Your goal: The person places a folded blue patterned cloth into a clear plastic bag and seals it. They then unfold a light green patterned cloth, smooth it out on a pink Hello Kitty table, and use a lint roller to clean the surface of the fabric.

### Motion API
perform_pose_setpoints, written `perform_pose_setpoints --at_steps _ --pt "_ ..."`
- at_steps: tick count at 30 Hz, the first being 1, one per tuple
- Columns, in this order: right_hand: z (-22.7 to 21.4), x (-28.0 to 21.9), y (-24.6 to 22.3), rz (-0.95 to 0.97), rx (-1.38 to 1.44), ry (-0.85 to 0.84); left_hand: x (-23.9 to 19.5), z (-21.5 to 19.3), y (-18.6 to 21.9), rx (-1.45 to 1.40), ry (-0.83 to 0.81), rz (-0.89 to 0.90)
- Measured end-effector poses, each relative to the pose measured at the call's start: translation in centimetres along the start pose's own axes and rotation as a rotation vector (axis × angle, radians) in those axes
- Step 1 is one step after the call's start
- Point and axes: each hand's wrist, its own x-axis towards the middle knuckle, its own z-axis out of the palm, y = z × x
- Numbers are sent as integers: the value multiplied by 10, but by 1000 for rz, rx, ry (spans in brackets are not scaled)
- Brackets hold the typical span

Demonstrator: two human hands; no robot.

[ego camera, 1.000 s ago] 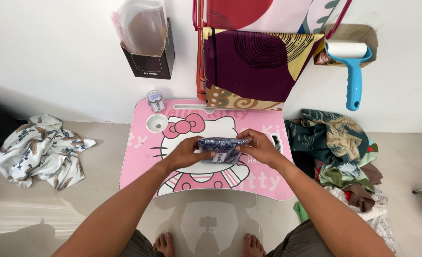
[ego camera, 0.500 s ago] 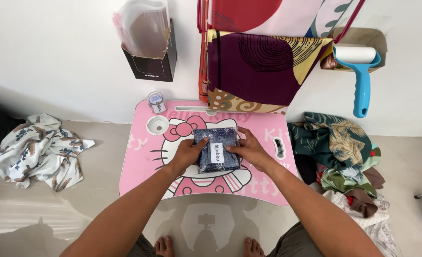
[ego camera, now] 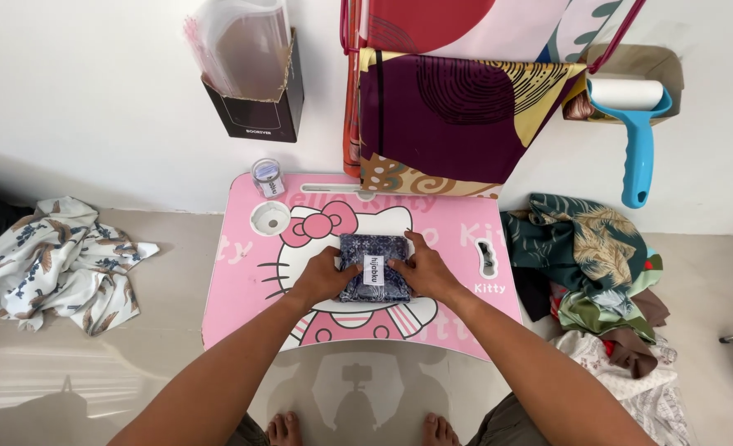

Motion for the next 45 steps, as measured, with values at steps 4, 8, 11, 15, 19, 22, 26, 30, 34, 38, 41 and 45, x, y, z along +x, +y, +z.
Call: perform_pose_setpoints --at_steps 4,8,11,15,19,22,26,30,34,38,41,45 --pt "-18 -10 -29 62 -236 -74 31 5 -29 190 39 85" --pt "-33 -18 -61 7 -429 -111 3 -10 0 487 92 224" --pt "-26 -21 -73 -128 -504 -138 -10 -13 17 589 34 328" --pt "2 -14 -50 -263 -607 -235 12 5 1 919 -136 362" --pt "19 -8 -36 -279 -636 -262 10 14 1 940 -184 349" --pt "24 -3 -27 -279 -618 -261 10 13 4 961 -201 345" --pt "28 7 -14 -275 -619 -257 21 16 4 978 -250 293" --pt "29 9 -15 -273 -607 -254 30 19 2 995 -269 268" --pt "30 12 -12 -266 -640 -257 34 20 1 1001 -277 264" --pt "33 12 -10 -252 -633 -276 35 22 -1 999 -287 257" --pt "33 14 -9 -247 -649 -282 37 22 -1 1002 -286 256" --pt "33 13 -9 -247 -669 -291 37 23 -1 1014 -293 255"
